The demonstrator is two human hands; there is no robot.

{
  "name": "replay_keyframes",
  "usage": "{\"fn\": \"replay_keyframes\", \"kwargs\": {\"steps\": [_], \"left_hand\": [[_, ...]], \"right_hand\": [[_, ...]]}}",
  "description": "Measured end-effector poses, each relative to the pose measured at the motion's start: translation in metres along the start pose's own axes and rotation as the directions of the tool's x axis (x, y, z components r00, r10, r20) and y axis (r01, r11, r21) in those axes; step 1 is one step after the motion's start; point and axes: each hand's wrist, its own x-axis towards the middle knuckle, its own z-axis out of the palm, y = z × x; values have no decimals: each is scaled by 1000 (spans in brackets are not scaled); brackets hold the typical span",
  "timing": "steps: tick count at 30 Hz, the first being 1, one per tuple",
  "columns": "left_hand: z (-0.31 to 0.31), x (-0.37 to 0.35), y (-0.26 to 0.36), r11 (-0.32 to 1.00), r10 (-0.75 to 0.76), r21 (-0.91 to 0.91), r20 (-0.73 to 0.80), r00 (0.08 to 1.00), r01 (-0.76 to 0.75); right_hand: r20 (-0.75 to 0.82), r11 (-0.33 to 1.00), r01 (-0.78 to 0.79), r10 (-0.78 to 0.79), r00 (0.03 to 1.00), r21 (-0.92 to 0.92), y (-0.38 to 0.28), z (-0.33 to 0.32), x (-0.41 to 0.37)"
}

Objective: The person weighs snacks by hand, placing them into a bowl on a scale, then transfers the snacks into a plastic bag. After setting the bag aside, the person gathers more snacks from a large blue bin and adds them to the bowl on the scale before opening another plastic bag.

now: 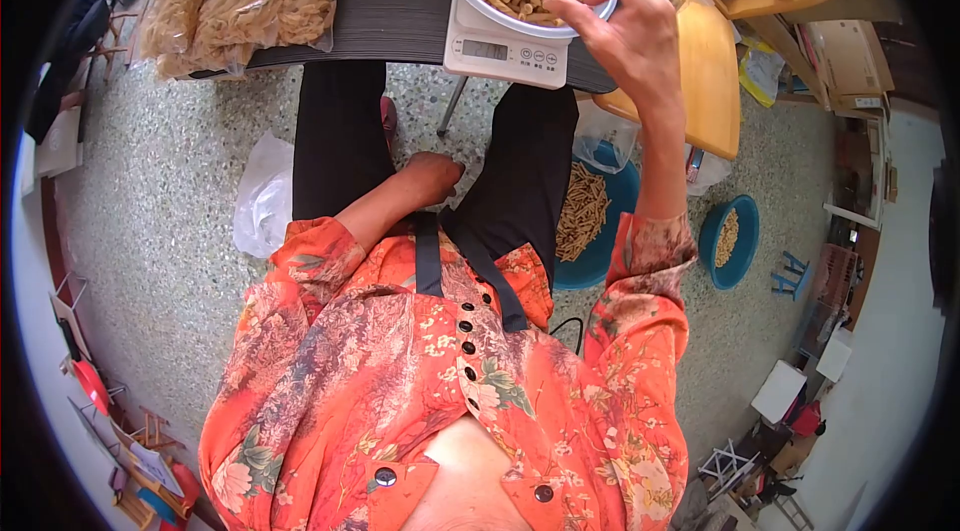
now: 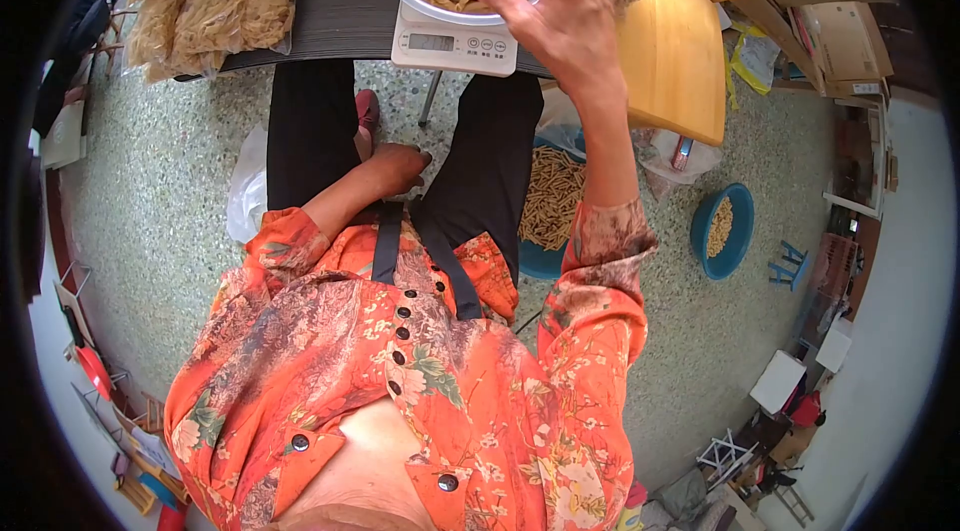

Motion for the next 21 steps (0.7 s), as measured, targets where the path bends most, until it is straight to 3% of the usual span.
{"fn": "replay_keyframes", "kwargs": {"steps": [4,7,14,16,21], "left_hand": [[-1,0,2,1000,0,-2,-13,1000,0],[-1,0,2,1000,21,-9,-26,999,-22],[-1,1,4,999,43,-31,-22,999,-44],[2,3,1,998,61,-34,-14,998,-62],[3,2,0,996,75,-46,-21,997,-76]], "right_hand": [[170,999,-35,34,985,0,1,8,29],[287,991,-1,40,957,-133,0,10,37],[282,993,89,-65,957,-71,-2,10,34],[232,969,226,-198,952,-103,3,14,34],[195,923,303,-261,945,-236,8,22,31]]}}
